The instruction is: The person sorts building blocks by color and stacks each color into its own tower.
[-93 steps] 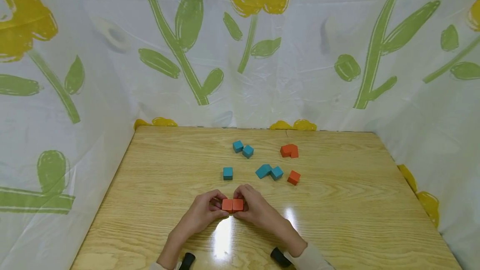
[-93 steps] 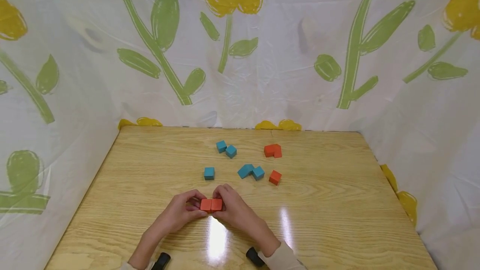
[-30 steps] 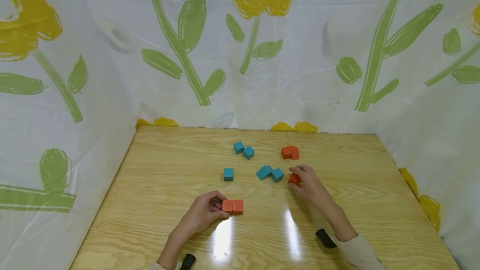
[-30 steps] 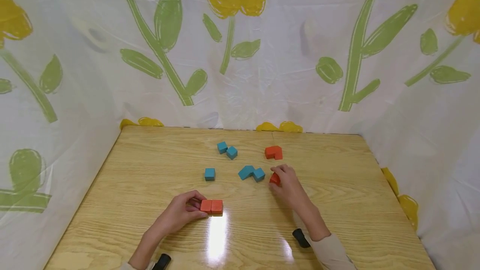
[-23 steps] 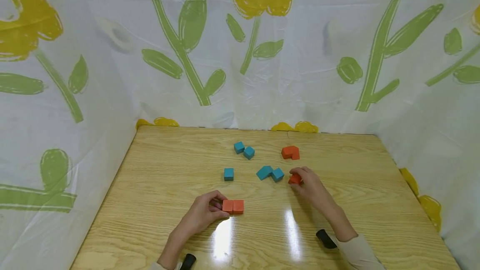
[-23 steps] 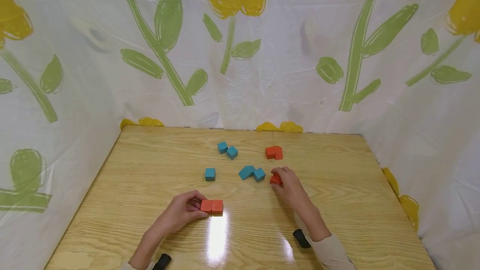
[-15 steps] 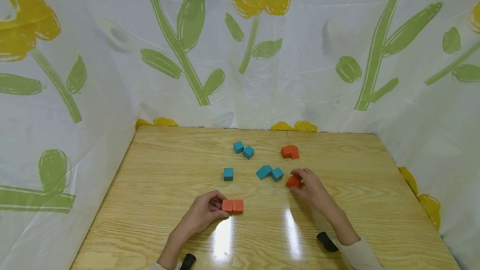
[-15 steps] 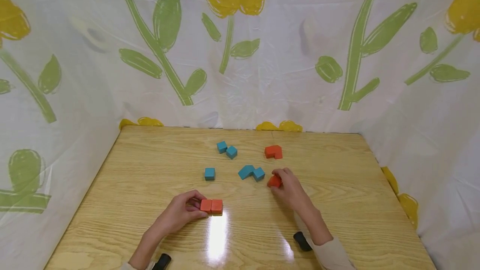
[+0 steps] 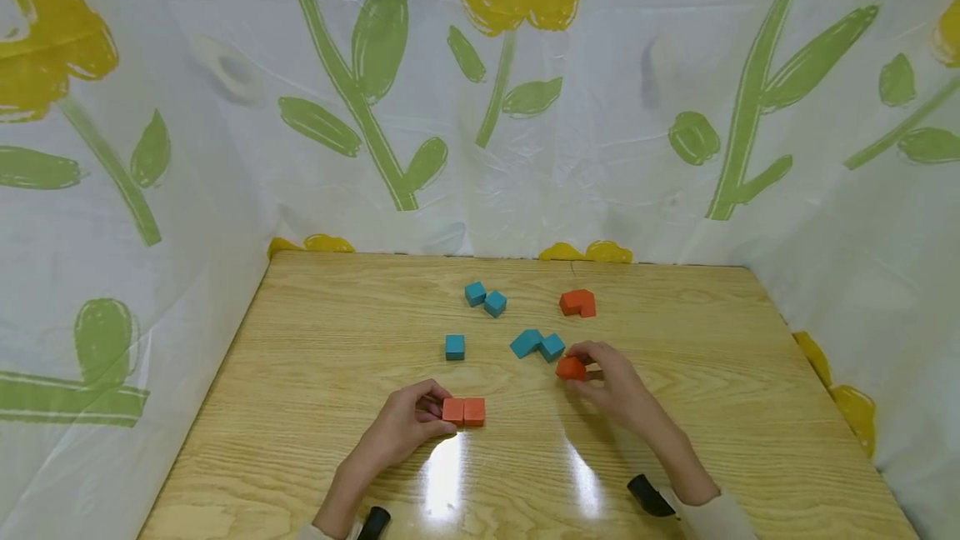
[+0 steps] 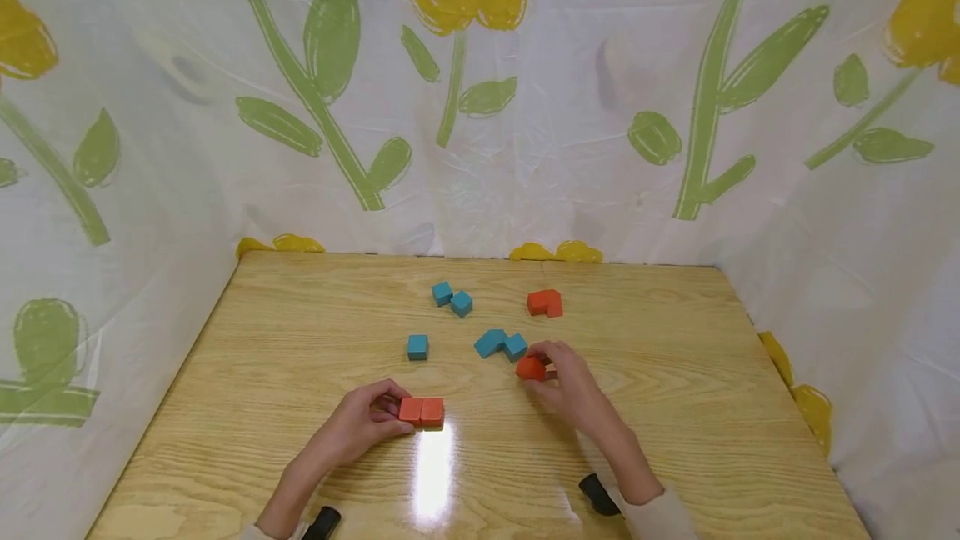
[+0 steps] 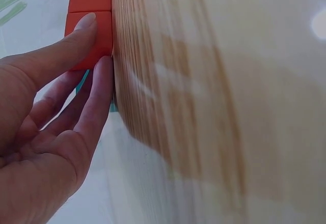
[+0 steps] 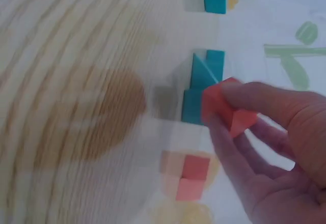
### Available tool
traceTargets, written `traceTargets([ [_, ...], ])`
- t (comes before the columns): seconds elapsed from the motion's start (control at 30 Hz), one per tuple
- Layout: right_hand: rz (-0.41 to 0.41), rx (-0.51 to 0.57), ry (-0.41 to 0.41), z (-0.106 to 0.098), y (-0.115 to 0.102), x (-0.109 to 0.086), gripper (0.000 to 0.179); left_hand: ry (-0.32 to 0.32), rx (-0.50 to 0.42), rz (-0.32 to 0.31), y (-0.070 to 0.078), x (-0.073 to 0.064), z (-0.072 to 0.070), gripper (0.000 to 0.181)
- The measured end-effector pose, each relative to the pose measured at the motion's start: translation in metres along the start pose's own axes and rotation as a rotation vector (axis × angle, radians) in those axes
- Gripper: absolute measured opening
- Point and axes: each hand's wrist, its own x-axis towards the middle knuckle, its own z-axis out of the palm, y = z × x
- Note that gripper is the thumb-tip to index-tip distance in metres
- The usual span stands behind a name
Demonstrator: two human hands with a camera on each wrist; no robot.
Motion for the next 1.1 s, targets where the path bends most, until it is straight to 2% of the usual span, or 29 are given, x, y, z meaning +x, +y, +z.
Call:
traceTargets([
  [0.23, -0.025, 0.122, -0.05, 0.013, -0.005, 0.004, 0.041, 0.005, -0.04, -0.005, 0.0, -0.001, -0.001, 0.029],
  [0.57, -0.054, 0.25, -0.108, 0.032, -0.017, 0.011, 0.038, 0.003, -0.002, -0.003, -0.001, 0.001, 0.0, 0.028],
  [0.83, -0.102, 0.305, -0.122, 0.049, -0.025, 0.016, 0.036, 0.002, -0.004, -0.019, -0.002, 0.001, 0.001, 0.028],
  [1.1, -0.066, 0.395, -0.181, 0.068, -0.037, 0.019, 0.035, -0.001, -0.015, -0.016, -0.002, 0.002, 0.001, 0.027],
])
